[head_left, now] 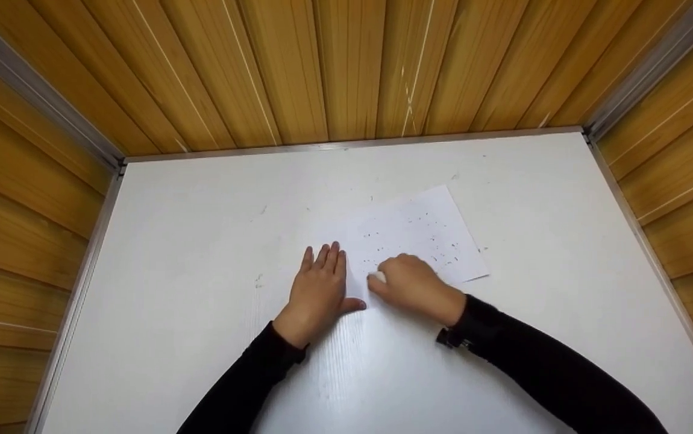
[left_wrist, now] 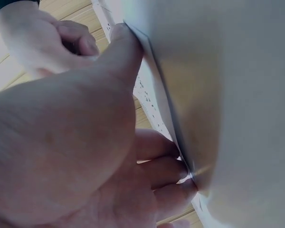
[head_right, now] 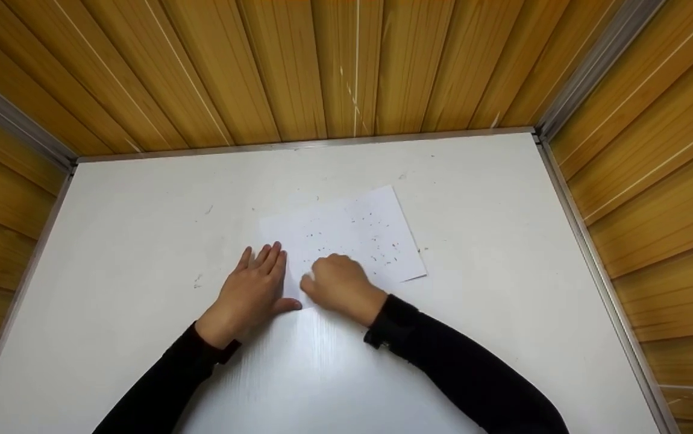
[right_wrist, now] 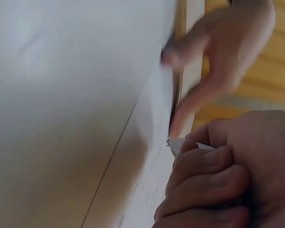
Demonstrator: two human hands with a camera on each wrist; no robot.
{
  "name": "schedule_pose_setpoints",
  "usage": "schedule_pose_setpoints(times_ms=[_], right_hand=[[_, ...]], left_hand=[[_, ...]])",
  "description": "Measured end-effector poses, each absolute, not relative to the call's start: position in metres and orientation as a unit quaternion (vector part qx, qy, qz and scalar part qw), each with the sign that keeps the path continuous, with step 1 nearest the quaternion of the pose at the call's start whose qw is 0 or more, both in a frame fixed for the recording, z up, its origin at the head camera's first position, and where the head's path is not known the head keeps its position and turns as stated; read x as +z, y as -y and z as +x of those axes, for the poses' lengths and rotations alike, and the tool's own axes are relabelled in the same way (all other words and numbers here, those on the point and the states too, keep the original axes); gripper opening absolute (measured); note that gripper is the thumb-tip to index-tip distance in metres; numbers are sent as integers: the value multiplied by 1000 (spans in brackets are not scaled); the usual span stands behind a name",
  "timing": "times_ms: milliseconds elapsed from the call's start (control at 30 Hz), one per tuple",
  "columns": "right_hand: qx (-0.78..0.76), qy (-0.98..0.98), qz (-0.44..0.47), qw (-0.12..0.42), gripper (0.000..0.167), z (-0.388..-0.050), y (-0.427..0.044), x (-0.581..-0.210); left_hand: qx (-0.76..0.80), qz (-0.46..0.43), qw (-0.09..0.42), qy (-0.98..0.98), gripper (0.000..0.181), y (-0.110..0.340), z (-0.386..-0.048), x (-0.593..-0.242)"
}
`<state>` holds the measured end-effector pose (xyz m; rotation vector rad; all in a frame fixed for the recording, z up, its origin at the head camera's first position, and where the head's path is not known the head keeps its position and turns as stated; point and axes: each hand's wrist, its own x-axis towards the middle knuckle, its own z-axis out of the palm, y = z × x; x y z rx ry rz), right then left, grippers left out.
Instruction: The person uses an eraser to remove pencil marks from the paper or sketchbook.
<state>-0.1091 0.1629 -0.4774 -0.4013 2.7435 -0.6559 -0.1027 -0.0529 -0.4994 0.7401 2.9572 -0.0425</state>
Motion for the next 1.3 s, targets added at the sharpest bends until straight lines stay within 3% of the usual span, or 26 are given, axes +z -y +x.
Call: schedule_pose_setpoints(times_ms=[100, 233, 600, 767, 900, 1133, 1300], right_hand=[[-225, -949, -163, 147, 37, -106, -145, -485], [-217, -956, -138, 141, 36, -109, -158, -493], [-210, -962, -3, 171, 42, -125, -286, -481], [-192, -963, 18, 187, 41, -129, -311, -472], [-213, -962, -4, 169, 43, -126, -275, -470], [-221, -956, -127, 144, 40, -121, -156, -477], [-202, -964, -128, 116, 35, -125, -134, -492]], left_hand=[[-2, 249, 32, -968, 119, 53, -103, -502], [-15, 247, 38, -968, 118, 53, -103, -501], [-29, 241, 60, -968, 118, 52, -105, -494], [-34, 243, 69, -967, 118, 53, -103, -494], [-36, 249, 69, -965, 118, 56, -104, -496], [-16, 251, 57, -966, 117, 56, -105, -498], [-13, 260, 50, -964, 116, 53, -103, -500]])
